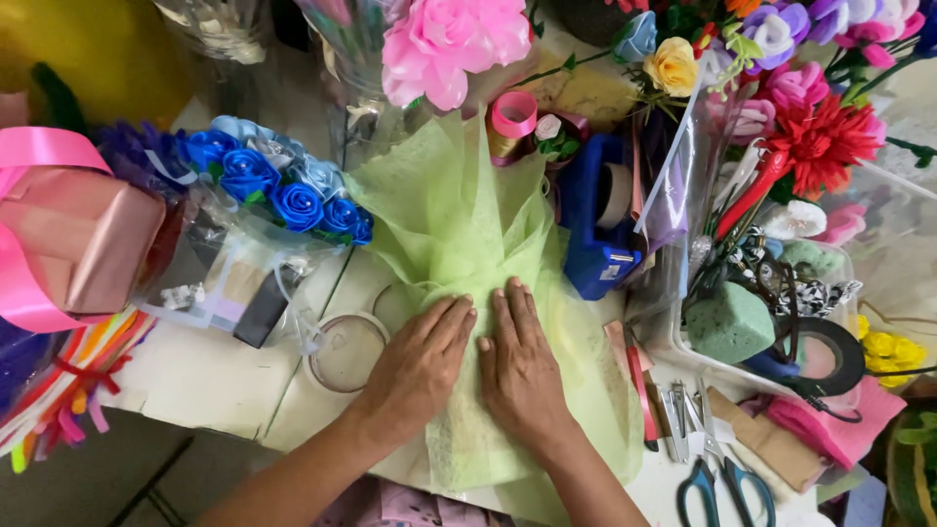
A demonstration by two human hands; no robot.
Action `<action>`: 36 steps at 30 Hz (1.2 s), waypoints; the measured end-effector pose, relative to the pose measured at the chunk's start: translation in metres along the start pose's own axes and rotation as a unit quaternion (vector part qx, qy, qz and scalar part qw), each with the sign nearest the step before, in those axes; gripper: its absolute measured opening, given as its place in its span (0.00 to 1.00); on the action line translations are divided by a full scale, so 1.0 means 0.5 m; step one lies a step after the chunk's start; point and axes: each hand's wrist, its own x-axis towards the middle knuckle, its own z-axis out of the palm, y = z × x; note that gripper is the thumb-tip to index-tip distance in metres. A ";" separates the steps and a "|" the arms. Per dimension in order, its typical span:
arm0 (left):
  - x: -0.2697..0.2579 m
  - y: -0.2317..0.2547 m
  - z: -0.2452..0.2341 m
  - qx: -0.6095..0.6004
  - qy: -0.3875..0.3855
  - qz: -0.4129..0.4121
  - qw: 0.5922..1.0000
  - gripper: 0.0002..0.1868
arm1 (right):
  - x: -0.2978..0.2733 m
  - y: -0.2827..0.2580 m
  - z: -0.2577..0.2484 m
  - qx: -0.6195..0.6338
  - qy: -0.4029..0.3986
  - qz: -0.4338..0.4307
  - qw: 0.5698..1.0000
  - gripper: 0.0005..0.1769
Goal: The person wraps a small cardboard box with green tissue paper by hand, applying double-sided tape to the box and pressing the paper into place using shears to cut the tape.
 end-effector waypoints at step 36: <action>0.052 -0.039 0.030 -0.246 0.119 -0.245 0.930 0.25 | 0.003 -0.010 -0.006 -0.013 0.011 0.007 1.000 0.31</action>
